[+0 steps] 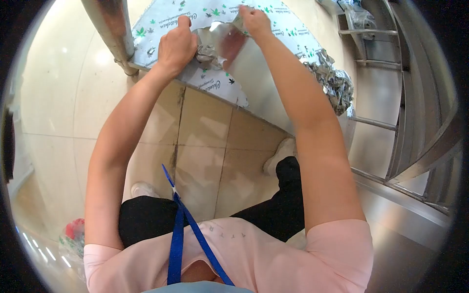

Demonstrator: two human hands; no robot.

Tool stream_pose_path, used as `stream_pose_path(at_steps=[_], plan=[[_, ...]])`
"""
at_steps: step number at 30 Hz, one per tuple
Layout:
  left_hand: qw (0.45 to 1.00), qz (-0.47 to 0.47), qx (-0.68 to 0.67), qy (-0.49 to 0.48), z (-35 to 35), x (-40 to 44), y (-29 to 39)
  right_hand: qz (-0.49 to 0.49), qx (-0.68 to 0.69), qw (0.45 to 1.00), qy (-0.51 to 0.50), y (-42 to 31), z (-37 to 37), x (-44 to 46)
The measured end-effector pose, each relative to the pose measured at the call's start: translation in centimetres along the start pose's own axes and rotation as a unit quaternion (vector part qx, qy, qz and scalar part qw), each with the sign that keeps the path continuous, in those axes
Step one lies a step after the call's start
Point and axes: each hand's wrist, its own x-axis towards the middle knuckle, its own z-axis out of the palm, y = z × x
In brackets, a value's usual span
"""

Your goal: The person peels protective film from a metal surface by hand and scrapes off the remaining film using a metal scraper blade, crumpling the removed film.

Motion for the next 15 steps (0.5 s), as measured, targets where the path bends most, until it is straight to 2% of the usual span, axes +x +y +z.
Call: stream_pose_path(at_steps=[1, 3, 6, 8, 10, 15], plan=[[1.0, 0.001, -0.007, 0.012, 0.0, -0.3, -0.2, -0.065, -0.085, 0.994, 0.01, -0.7, 0.8, -0.9], [0.999, 0.018, -0.023, 0.032, 0.2, -0.5, -0.5, -0.194, -0.251, 0.948, 0.032, -1.4, 1.9, -2.6], [0.998, 0.025, -0.042, 0.047, 0.2, -0.5, -0.6, -0.137, -0.141, 0.974, -0.109, -0.1, 0.1, -0.9], [0.997, 0.025, -0.051, 0.051, 0.0, -0.9, -0.5, -0.17, -0.153, 0.968, -0.108, 1.1, -1.7, 0.1], [0.996, 0.03, -0.059, 0.057, -0.1, -0.9, -0.6, -0.081, -0.032, 0.986, -0.141, 2.2, -2.9, 0.3], [0.995, 0.031, -0.075, 0.051, 0.2, -0.8, -1.0, 0.126, 0.157, 0.978, -0.06, 5.4, -5.0, -0.7]])
